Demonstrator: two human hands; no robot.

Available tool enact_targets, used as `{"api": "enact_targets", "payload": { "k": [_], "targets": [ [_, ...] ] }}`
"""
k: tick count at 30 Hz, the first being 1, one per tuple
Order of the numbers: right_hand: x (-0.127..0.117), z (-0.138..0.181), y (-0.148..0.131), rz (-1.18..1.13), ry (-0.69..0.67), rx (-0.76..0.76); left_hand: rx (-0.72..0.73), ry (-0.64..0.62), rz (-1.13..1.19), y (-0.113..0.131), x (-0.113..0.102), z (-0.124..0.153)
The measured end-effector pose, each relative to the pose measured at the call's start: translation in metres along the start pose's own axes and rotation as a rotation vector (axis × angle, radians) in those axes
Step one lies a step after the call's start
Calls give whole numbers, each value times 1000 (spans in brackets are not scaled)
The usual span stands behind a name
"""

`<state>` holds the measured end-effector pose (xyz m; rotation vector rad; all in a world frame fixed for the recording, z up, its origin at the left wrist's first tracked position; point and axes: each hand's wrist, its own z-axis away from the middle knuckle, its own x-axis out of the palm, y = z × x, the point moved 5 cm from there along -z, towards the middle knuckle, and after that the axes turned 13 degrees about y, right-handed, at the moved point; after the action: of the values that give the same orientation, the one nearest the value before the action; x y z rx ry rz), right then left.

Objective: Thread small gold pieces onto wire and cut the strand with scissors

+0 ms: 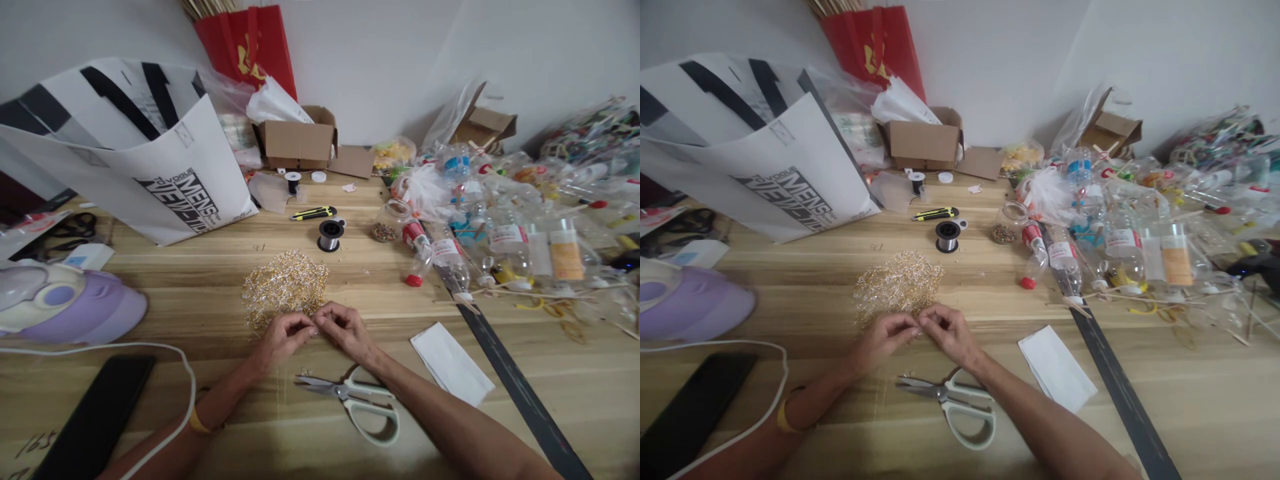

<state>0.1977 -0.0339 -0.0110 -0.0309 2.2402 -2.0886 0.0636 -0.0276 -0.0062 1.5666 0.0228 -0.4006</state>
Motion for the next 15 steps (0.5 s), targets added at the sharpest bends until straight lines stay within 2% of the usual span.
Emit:
{"api": "enact_targets", "payload": {
  "k": [7, 15],
  "targets": [
    [-3, 1, 4, 25, 12, 11, -46, -12, 20, -1, 0, 1],
    [-4, 0, 3, 31, 26, 17, -21, -12, -21, -3, 2, 0]
  ]
}}
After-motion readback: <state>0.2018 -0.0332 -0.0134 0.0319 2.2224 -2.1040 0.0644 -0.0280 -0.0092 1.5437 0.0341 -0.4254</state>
